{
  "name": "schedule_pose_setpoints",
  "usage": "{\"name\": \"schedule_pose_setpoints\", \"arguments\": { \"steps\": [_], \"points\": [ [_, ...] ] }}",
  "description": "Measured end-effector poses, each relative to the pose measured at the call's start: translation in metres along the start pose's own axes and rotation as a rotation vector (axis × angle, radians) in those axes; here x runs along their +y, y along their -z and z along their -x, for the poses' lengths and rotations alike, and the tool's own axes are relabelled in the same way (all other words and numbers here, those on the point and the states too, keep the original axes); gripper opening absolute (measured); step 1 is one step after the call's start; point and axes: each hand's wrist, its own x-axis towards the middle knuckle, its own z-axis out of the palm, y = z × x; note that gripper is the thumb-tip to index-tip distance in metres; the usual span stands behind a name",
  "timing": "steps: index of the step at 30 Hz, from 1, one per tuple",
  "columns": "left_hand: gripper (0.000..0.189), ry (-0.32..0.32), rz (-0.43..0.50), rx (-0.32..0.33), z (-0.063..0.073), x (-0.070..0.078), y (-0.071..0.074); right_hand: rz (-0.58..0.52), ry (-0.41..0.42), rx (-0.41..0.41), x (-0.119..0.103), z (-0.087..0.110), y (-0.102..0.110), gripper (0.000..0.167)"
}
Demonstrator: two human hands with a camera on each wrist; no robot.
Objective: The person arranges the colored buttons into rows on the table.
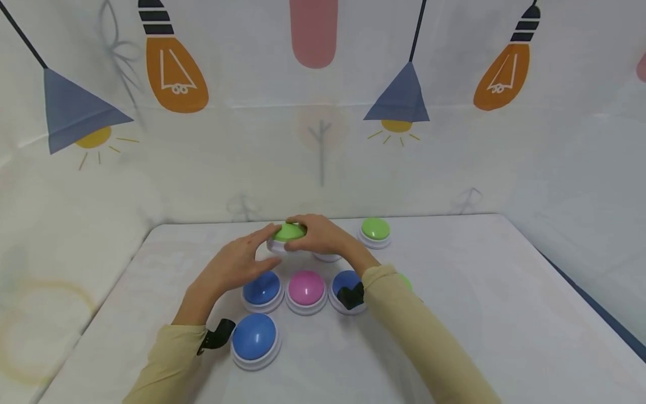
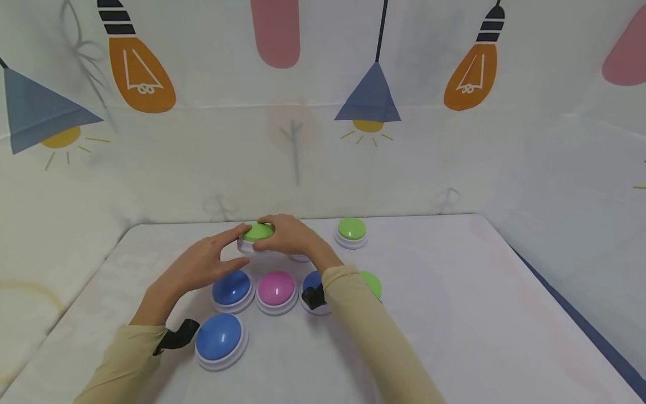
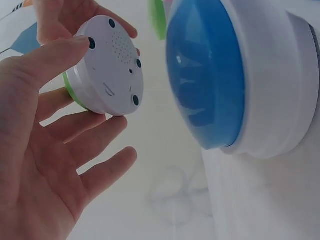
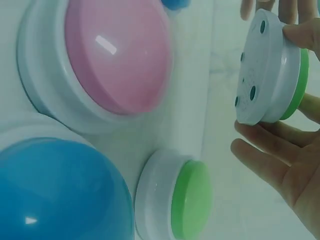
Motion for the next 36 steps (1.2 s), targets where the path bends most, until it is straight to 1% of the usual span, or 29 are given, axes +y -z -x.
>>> {"name": "schedule_pose_setpoints", "arguments": {
  "steps": [4, 8, 12, 17, 23, 29, 32, 36],
  "points": [
    [0.069, -0.014, -0.023, 0.007, 0.004, 0.006, 0.004, -0.009, 0.037, 0.013, -0.004, 0.006, -0.002, 0.069],
    [0.07, -0.026, -0.058, 0.014, 0.008, 0.011, 0.005, -0.025, 0.066, 0.03, -0.006, 0.012, -0.006, 0.069],
    [0.069, -0.029, -0.079, 0.013, 0.01, 0.014, 0.005, -0.022, 0.067, 0.046, -0.008, 0.018, -0.01, 0.07],
    [0.067, -0.04, -0.106, 0.024, 0.012, 0.019, 0.006, 0.012, 0.056, 0.075, -0.012, 0.025, -0.012, 0.071],
    [0.069, -0.066, -0.126, 0.036, 0.015, 0.025, 0.008, 0.023, 0.064, 0.113, -0.017, 0.038, -0.011, 0.071],
    [0.07, -0.145, -0.127, 0.096, 0.02, 0.034, 0.008, 0.001, 0.072, 0.162, -0.021, 0.058, -0.007, 0.071],
    [0.07, -0.195, -0.141, 0.119, 0.025, 0.04, 0.008, -0.009, 0.071, 0.178, -0.023, 0.069, -0.006, 0.071],
    [0.07, -0.271, -0.174, 0.15, 0.03, 0.047, 0.007, -0.049, 0.076, 0.193, -0.024, 0.084, -0.006, 0.072]
  ]
}}
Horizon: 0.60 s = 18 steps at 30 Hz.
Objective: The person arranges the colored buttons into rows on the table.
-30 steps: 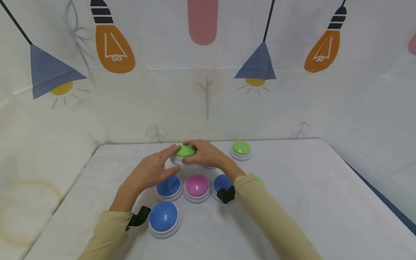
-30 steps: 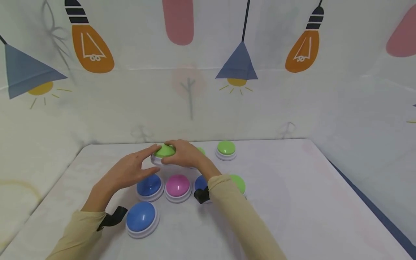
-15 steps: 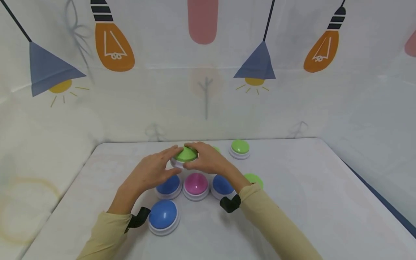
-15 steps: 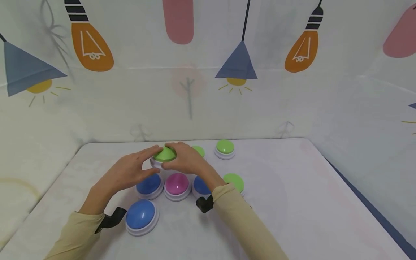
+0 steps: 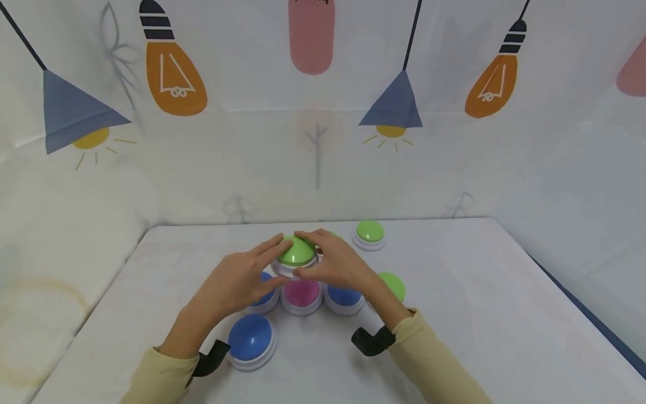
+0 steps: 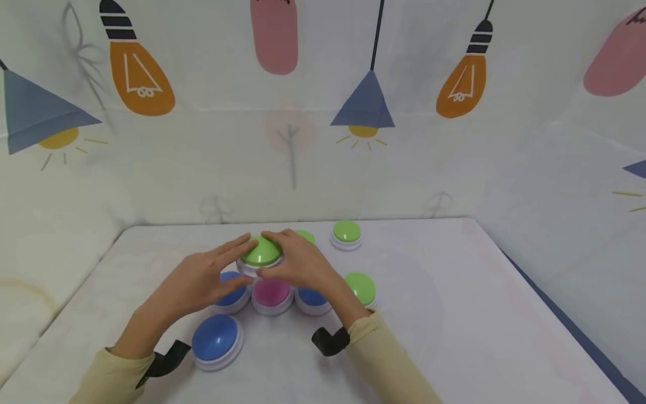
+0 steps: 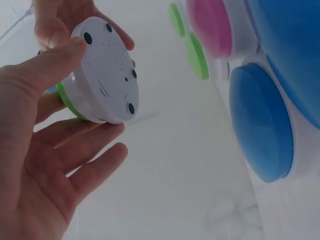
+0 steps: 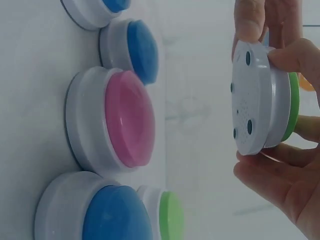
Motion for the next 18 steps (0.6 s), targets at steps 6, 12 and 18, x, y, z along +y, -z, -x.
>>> {"name": "schedule_pose_setpoints", "arguments": {
  "steps": [6, 12, 18],
  "points": [
    [0.07, -0.078, -0.027, 0.074, 0.01, 0.011, -0.002, -0.108, 0.054, 0.016, 0.001, 0.02, -0.001, 0.07],
    [0.073, -0.123, -0.015, 0.122, 0.021, 0.017, -0.007, -0.113, 0.115, 0.034, 0.002, 0.037, -0.005, 0.071],
    [0.075, -0.129, -0.038, 0.119, 0.028, 0.021, -0.011, -0.056, 0.108, 0.052, 0.003, 0.05, -0.013, 0.07]
  ]
}}
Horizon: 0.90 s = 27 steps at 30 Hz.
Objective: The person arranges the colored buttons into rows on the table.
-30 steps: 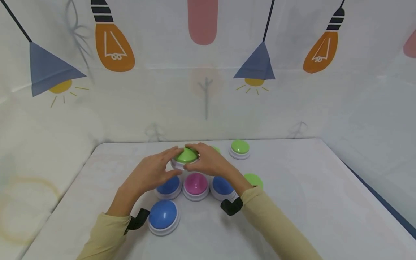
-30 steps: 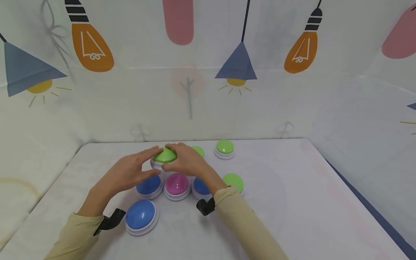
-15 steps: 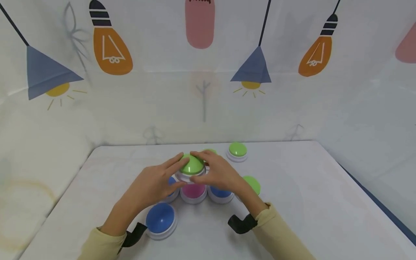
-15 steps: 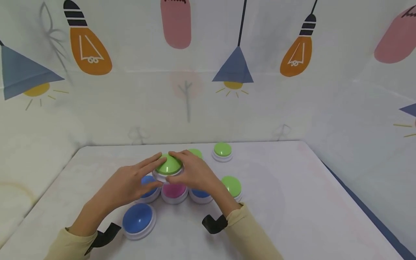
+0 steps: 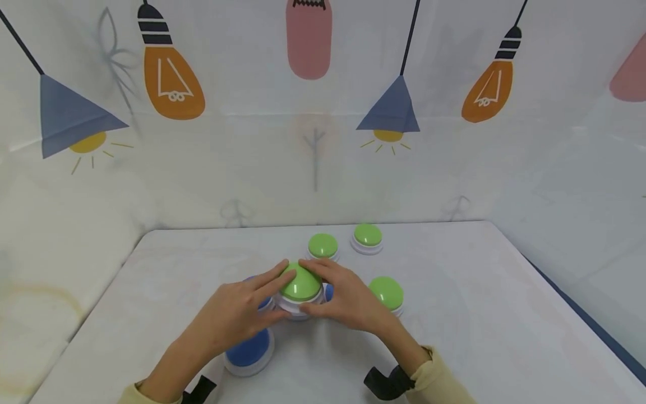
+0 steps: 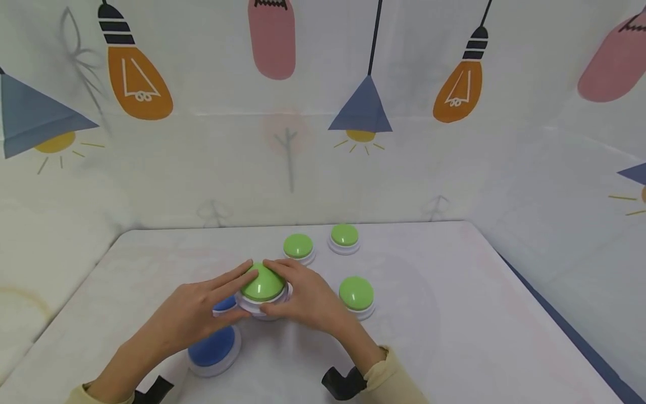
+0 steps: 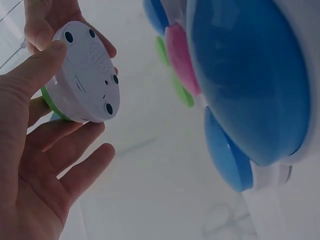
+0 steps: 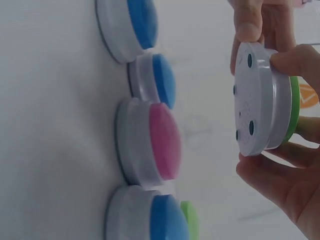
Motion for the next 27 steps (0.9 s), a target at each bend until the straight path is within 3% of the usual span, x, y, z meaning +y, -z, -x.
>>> {"name": "schedule_pose_setpoints", "arguments": {
  "steps": [10, 16, 27],
  "points": [
    [0.08, 0.039, -0.02, -0.162, 0.006, 0.006, -0.004, -0.023, -0.06, -0.055, 0.006, 0.018, -0.016, 0.07],
    [0.079, 0.028, -0.067, -0.212, 0.007, 0.007, -0.003, 0.022, -0.068, -0.085, 0.005, 0.025, -0.021, 0.071],
    [0.087, 0.016, -0.053, -0.29, 0.012, 0.017, -0.002, 0.047, 0.035, -0.061, -0.001, 0.046, -0.03, 0.067]
  ]
}}
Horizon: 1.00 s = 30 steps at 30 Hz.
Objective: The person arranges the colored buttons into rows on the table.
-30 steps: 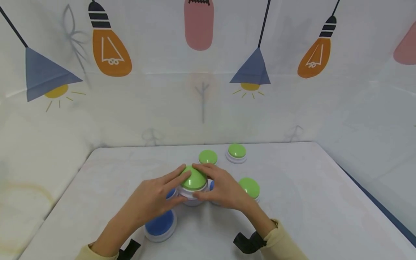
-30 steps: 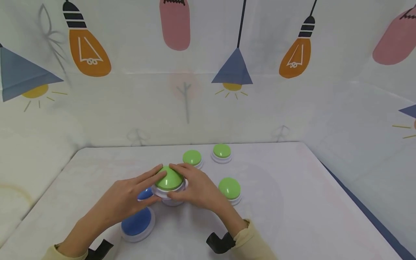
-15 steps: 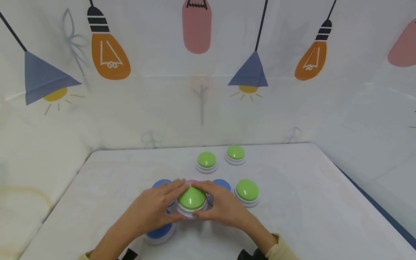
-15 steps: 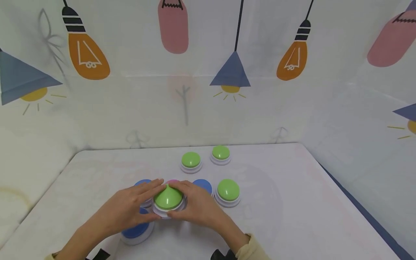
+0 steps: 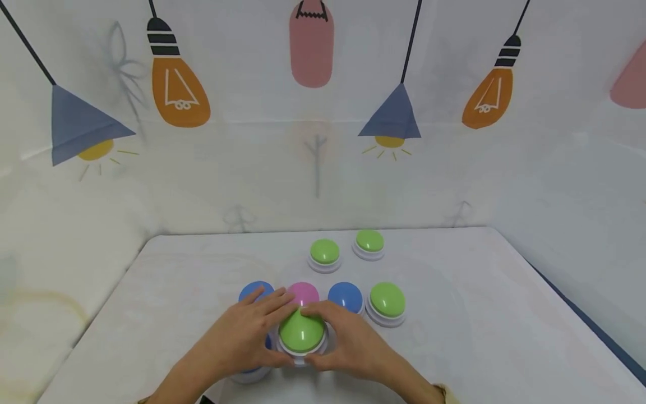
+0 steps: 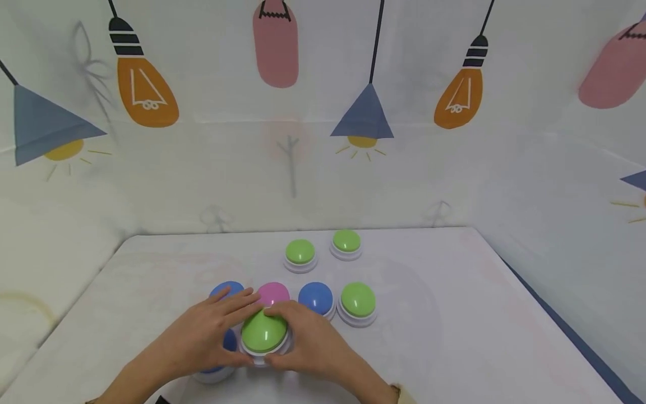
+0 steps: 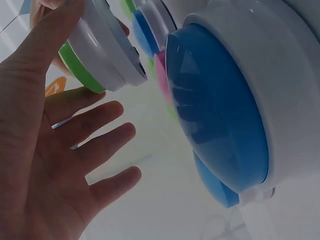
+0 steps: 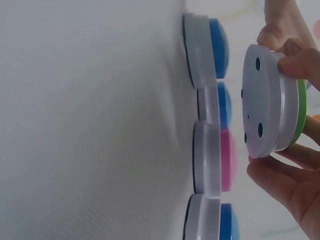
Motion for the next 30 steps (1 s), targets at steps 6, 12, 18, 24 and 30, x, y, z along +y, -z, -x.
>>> {"name": "schedule_pose_setpoints", "arguments": {
  "steps": [6, 12, 18, 24, 30],
  "points": [
    [0.088, -0.015, 0.0, -0.054, -0.001, 0.002, -0.008, 0.045, 0.06, -0.028, 0.002, 0.005, -0.009, 0.064],
    [0.085, -0.014, -0.008, -0.067, -0.002, 0.003, -0.012, 0.087, 0.066, -0.03, 0.005, 0.003, -0.016, 0.062],
    [0.086, 0.0, -0.043, -0.081, -0.001, 0.003, -0.016, 0.073, 0.077, -0.028, 0.008, 0.003, -0.024, 0.061],
    [0.084, -0.016, -0.085, -0.062, 0.001, 0.004, -0.022, 0.092, 0.076, -0.047, 0.007, 0.003, -0.027, 0.06],
    [0.082, -0.024, -0.101, -0.047, 0.001, 0.004, -0.026, 0.096, 0.079, -0.065, 0.007, 0.004, -0.027, 0.06]
  ]
}}
